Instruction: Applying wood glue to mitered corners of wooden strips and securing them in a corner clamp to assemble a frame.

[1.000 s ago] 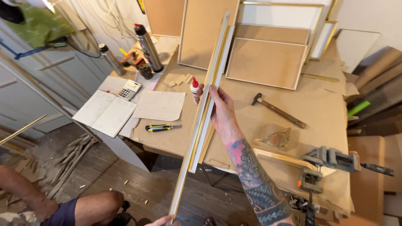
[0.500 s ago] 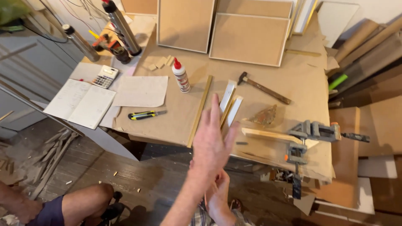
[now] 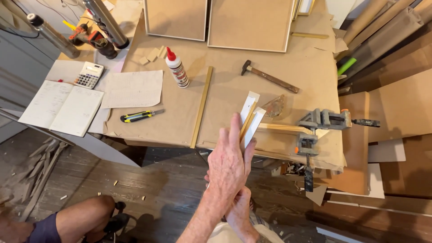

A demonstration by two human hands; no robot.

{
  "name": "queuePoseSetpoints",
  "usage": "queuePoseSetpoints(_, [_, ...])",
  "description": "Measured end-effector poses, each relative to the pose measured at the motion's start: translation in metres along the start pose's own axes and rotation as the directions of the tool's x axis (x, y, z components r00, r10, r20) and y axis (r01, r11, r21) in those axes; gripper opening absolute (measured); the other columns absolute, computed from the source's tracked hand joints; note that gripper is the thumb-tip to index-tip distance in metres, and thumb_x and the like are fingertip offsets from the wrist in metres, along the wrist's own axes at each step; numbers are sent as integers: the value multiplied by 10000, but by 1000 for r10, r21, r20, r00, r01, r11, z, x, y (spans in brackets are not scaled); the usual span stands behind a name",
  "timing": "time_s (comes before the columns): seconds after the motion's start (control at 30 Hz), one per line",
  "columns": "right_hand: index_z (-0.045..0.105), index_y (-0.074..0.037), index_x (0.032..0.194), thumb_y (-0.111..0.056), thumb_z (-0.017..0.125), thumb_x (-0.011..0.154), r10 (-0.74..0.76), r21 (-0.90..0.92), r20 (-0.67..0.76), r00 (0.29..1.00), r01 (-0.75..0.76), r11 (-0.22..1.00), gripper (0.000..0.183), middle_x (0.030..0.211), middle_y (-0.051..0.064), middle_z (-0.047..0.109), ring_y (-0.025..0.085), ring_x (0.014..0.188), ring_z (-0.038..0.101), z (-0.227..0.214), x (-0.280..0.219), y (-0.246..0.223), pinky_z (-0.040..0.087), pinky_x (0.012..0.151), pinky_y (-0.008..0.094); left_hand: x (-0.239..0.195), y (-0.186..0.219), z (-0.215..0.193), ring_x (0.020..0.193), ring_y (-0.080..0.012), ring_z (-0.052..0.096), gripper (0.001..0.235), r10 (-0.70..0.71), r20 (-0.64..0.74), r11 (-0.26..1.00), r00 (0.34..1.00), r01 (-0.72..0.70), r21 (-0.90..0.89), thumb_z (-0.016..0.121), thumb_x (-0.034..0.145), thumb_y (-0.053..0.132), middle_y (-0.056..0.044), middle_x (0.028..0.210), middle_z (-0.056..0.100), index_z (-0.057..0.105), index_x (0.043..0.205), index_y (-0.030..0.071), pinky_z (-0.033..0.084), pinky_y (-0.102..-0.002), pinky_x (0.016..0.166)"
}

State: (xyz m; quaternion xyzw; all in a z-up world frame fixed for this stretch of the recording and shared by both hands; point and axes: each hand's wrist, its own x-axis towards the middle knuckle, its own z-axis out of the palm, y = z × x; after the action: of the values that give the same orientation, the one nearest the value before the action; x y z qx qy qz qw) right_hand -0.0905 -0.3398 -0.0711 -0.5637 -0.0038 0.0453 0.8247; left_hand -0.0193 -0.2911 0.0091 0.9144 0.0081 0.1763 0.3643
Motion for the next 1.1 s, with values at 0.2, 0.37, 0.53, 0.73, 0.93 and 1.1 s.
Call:
queuePoseSetpoints(0.2, [750, 13, 1202, -79, 635, 932, -38, -212, 271, 962, 98, 972, 307, 1233, 136, 779, 218, 1151, 742, -21, 13, -21, 593, 998, 341, -9, -15, -1, 570, -311, 500, 700, 83, 4, 989, 997, -83, 126, 602, 1064, 374, -79, 928, 433, 238, 1627, 174, 464, -450, 421])
queuePoseSetpoints(0.37, [645, -8, 1254, -87, 518, 1037, -305, -226, 108, 946, 322, 919, 263, 1063, 137, 719, 195, 787, 694, -73, 61, -56, 618, 640, 266, -16, -16, -11, 624, -275, 522, 719, 84, 13, 987, 996, -85, 138, 585, 1051, 380, -78, 946, 448, 238, 1631, 134, 496, -420, 424])
queuePoseSetpoints(0.53, [705, 4, 1162, -101, 717, 886, -213, -379, -22, 977, 189, 906, 295, 1082, 119, 768, 182, 951, 732, -19, 72, -124, 629, 855, 311, -33, -16, -3, 635, -243, 507, 733, 166, -62, 955, 984, -145, 257, 698, 1024, 377, -64, 940, 434, 314, 1609, 158, 482, -354, 415])
queuePoseSetpoints(0.73, [765, 10, 1075, -83, 812, 832, -233, -361, -116, 966, 177, 916, 264, 962, 100, 791, 116, 800, 717, -2, 63, -136, 612, 717, 235, -47, -12, -14, 614, -194, 512, 715, 147, -135, 962, 980, -110, 248, 702, 999, 474, -73, 981, 472, 386, 1578, 200, 468, -329, 410])
queuePoseSetpoints(0.93, [754, 20, 1072, -57, 825, 818, -278, -452, -133, 951, 192, 871, 274, 977, 125, 789, 147, 830, 750, 9, 57, -145, 640, 719, 241, -56, -16, -19, 675, -178, 556, 655, 211, -226, 945, 951, -139, 296, 710, 1020, 449, -77, 997, 532, 444, 1550, 171, 448, -300, 441])
queuePoseSetpoints(1.1, [755, 20, 1014, -42, 829, 825, -292, -516, -124, 948, 190, 835, 213, 915, 96, 783, 123, 808, 732, 17, 55, -148, 636, 697, 235, -60, -24, -23, 703, -194, 560, 634, 227, -218, 936, 949, -151, 316, 690, 1027, 411, -76, 1022, 535, 446, 1553, 154, 464, -305, 499])
